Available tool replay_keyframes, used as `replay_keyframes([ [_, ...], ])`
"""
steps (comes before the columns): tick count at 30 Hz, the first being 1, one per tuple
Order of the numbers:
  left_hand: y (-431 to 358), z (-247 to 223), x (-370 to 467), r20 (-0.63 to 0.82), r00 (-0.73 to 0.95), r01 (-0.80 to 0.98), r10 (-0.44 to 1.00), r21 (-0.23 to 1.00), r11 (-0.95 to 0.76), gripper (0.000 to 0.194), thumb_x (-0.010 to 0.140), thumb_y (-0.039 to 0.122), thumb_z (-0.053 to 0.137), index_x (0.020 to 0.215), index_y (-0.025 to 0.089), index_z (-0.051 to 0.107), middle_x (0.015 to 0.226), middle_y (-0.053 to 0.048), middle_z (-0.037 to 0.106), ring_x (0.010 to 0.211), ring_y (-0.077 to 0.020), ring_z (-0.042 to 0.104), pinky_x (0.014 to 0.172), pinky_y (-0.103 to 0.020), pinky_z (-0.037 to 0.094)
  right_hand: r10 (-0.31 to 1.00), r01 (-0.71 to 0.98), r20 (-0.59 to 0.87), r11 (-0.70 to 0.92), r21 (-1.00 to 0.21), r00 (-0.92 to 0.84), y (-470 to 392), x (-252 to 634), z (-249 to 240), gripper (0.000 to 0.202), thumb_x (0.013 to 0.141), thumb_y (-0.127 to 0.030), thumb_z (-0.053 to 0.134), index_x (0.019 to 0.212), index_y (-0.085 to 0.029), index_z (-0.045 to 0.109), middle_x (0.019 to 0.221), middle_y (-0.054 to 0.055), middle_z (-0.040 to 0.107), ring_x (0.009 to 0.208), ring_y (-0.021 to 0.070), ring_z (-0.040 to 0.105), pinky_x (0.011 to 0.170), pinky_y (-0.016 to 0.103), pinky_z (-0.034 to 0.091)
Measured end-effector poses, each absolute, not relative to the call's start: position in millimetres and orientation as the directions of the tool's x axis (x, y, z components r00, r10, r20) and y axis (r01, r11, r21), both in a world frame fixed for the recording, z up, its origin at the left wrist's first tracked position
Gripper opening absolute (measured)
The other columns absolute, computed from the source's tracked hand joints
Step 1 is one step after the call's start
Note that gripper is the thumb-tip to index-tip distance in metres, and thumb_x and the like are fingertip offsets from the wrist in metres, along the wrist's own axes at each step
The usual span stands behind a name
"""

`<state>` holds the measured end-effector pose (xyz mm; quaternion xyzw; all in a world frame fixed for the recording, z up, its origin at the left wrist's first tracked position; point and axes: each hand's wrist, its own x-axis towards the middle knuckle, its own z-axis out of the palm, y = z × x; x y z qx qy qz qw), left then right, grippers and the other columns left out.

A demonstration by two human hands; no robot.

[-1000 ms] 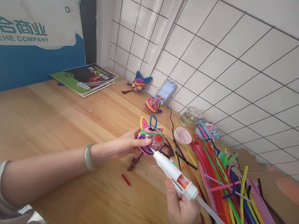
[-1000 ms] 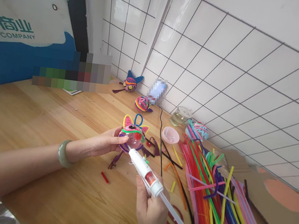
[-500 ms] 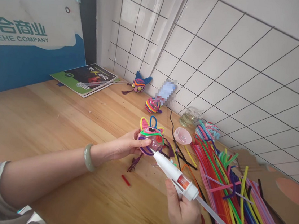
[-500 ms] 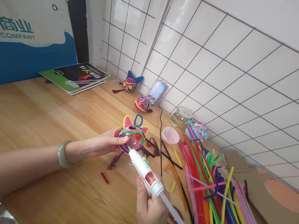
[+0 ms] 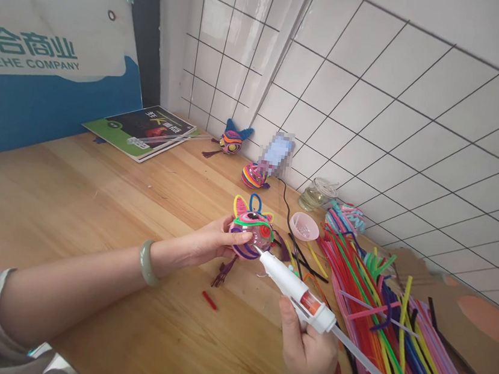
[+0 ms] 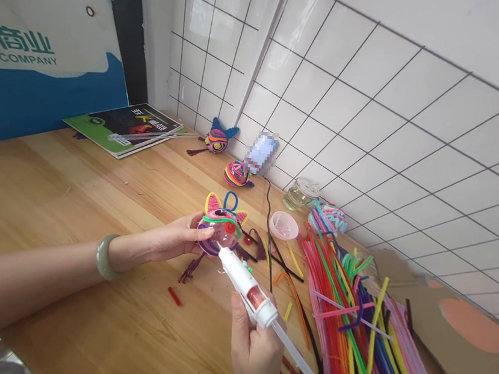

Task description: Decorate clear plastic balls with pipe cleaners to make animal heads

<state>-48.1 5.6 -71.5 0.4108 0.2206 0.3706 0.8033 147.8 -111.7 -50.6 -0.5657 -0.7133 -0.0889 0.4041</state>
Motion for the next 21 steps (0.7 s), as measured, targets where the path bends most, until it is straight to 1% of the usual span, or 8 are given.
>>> replay_keyframes([
  [4, 5.6, -71.3, -48.4, -0.052, 0.632, -0.41, 0.773, 0.825, 0.39, 0.047, 0.077, 0.036, 0.077, 0.119, 0.022, 0.062, 0.116, -0.01, 0.068, 0.092, -0.0189, 0.069, 0.079, -0.028, 0.053, 0.737, 0.854, 0.676, 0.345, -0.39, 0.01, -111.0, 147.8, -50.6, 0.039, 0.094, -0.042, 0.053, 0.061, -0.02, 0.052, 0.045, -0.005, 0.045, 0.039, 0.0106, 0.044, 0.04, 0.022, 0.038],
  [6, 5.5, -71.1, -48.6, -0.049, 0.637, -0.406, 0.769, 0.827, 0.389, 0.048, 0.077, 0.037, 0.077, 0.12, 0.022, 0.062, 0.117, -0.01, 0.068, 0.094, -0.0192, 0.068, 0.08, -0.028, 0.053, 0.765, 0.821, 0.642, 0.327, -0.468, 0.062, -111.1, 148.2, -52.6, 0.039, 0.092, -0.042, 0.054, 0.061, -0.019, 0.053, 0.045, -0.005, 0.046, 0.039, 0.0102, 0.045, 0.04, 0.022, 0.038],
  [8, 5.3, -70.6, -48.9, -0.048, 0.644, -0.397, 0.763, 0.832, 0.388, 0.049, 0.077, 0.038, 0.076, 0.121, 0.022, 0.062, 0.119, -0.011, 0.067, 0.097, -0.0205, 0.068, 0.081, -0.029, 0.052, 0.813, 0.756, 0.566, 0.281, -0.591, 0.14, -111.5, 148.6, -54.9, 0.039, 0.091, -0.046, 0.055, 0.063, -0.018, 0.057, 0.046, -0.005, 0.046, 0.039, 0.0103, 0.045, 0.04, 0.022, 0.039],
  [12, 5.1, -69.2, -49.8, -0.058, 0.636, -0.402, 0.769, 0.826, 0.394, 0.055, 0.076, 0.039, 0.077, 0.124, 0.02, 0.06, 0.12, -0.014, 0.066, 0.101, -0.0231, 0.067, 0.08, -0.03, 0.053, 0.911, 0.462, 0.303, 0.149, -0.874, 0.278, -110.8, 147.7, -55.3, 0.039, 0.089, -0.052, 0.056, 0.076, -0.016, 0.062, 0.048, -0.005, 0.046, 0.043, 0.011, 0.045, 0.043, 0.023, 0.04],
  [14, 5.4, -68.6, -50.5, -0.062, 0.626, -0.417, 0.778, 0.816, 0.401, 0.057, 0.075, 0.038, 0.078, 0.125, 0.018, 0.059, 0.121, -0.015, 0.065, 0.099, -0.0225, 0.067, 0.077, -0.029, 0.054, 0.938, 0.268, 0.179, 0.099, -0.958, 0.295, -108.7, 147.3, -53.4, 0.04, 0.089, -0.053, 0.055, 0.079, -0.016, 0.062, 0.047, -0.005, 0.045, 0.044, 0.0111, 0.045, 0.045, 0.024, 0.039],
  [17, 8.8, -69.0, -52.5, -0.074, 0.61, -0.44, 0.789, 0.797, 0.415, 0.058, 0.075, 0.039, 0.078, 0.125, 0.017, 0.059, 0.12, -0.015, 0.066, 0.091, -0.0187, 0.068, 0.072, -0.025, 0.054, 0.959, 0.013, 0.09, 0.09, -0.996, 0.268, -103.2, 149.7, -50.6, 0.039, 0.089, -0.054, 0.055, 0.08, -0.016, 0.062, 0.047, -0.006, 0.043, 0.039, 0.0089, 0.039, 0.042, 0.023, 0.036],
  [19, 14.4, -70.7, -55.0, -0.097, 0.591, -0.453, 0.801, 0.781, 0.429, 0.054, 0.077, 0.04, 0.076, 0.122, 0.017, 0.061, 0.117, -0.014, 0.067, 0.084, -0.0158, 0.069, 0.07, -0.023, 0.054, 0.966, -0.095, 0.092, 0.118, -0.988, 0.244, -99.4, 154.6, -50.7, 0.039, 0.087, -0.055, 0.056, 0.081, -0.017, 0.061, 0.055, -0.004, 0.053, 0.036, 0.0057, 0.034, 0.04, 0.023, 0.034],
  [21, 23.1, -72.8, -59.2, -0.144, 0.551, -0.473, 0.822, 0.758, 0.45, 0.046, 0.08, 0.043, 0.073, 0.117, 0.016, 0.064, 0.112, -0.013, 0.069, 0.076, -0.0136, 0.068, 0.069, -0.024, 0.055, 0.979, -0.136, 0.08, 0.106, -0.985, 0.185, -96.6, 161.7, -53.4, 0.041, 0.084, -0.059, 0.059, 0.084, -0.017, 0.061, 0.071, 0.001, 0.064, 0.034, 0.0031, 0.033, 0.039, 0.023, 0.034],
])
